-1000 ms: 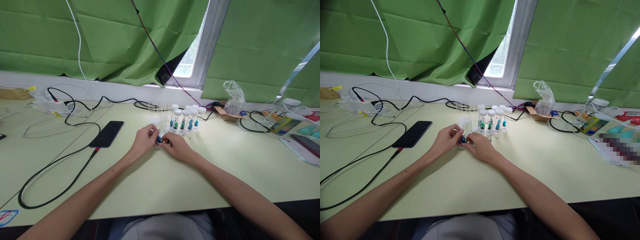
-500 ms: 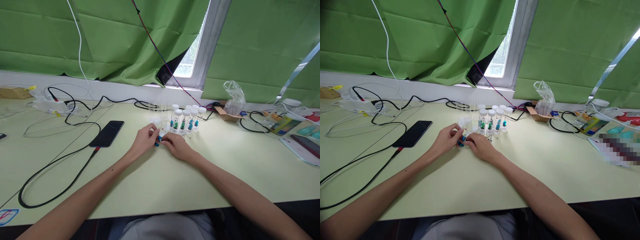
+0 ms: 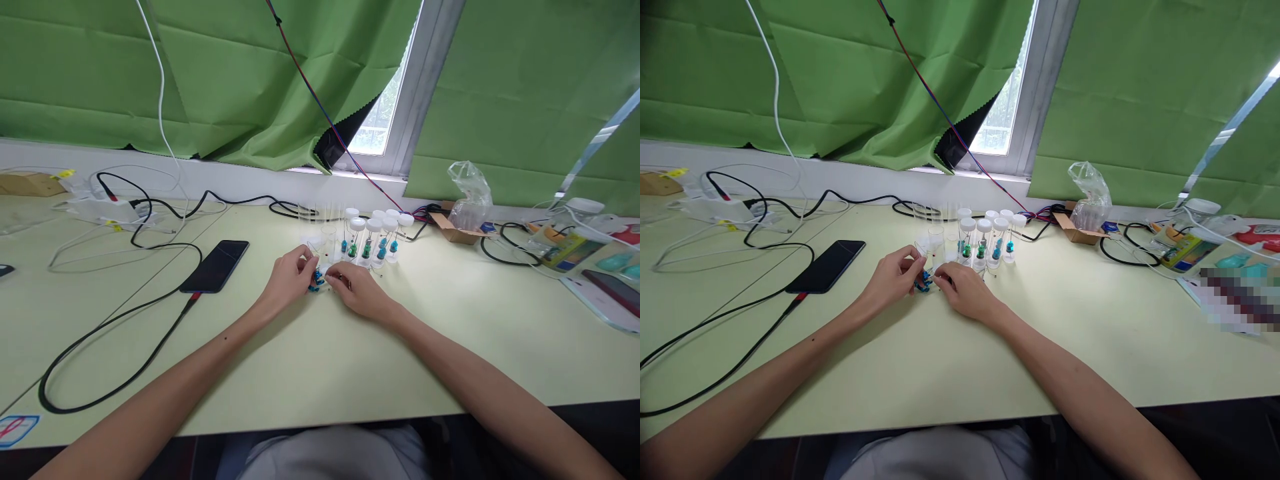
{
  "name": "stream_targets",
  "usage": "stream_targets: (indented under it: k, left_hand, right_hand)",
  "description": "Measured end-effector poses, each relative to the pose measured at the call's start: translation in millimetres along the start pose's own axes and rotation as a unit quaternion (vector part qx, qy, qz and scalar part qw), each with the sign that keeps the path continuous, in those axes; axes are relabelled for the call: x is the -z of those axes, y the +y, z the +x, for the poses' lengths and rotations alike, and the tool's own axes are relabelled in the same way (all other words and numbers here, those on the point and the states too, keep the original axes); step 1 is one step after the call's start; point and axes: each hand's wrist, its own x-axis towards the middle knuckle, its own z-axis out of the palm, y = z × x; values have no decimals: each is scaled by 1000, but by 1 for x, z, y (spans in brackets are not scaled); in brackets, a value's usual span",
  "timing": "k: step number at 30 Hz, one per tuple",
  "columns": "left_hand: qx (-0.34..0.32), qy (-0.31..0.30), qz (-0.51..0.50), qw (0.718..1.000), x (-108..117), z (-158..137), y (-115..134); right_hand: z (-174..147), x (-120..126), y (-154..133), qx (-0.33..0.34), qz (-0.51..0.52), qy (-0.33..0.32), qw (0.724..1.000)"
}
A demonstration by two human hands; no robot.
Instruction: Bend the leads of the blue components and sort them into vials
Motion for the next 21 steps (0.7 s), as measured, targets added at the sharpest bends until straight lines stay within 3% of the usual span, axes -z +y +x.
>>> stream_targets:
  k: [7, 21]
  left_hand:
    - [-10, 0, 27, 1000, -2, 1, -2]
    - [25, -43, -18, 999, -3, 0, -4]
  right_hand:
    - [-2, -3, 7, -16, -41, -35, 998]
    - [-1, -9, 10, -31, -81, -48, 995]
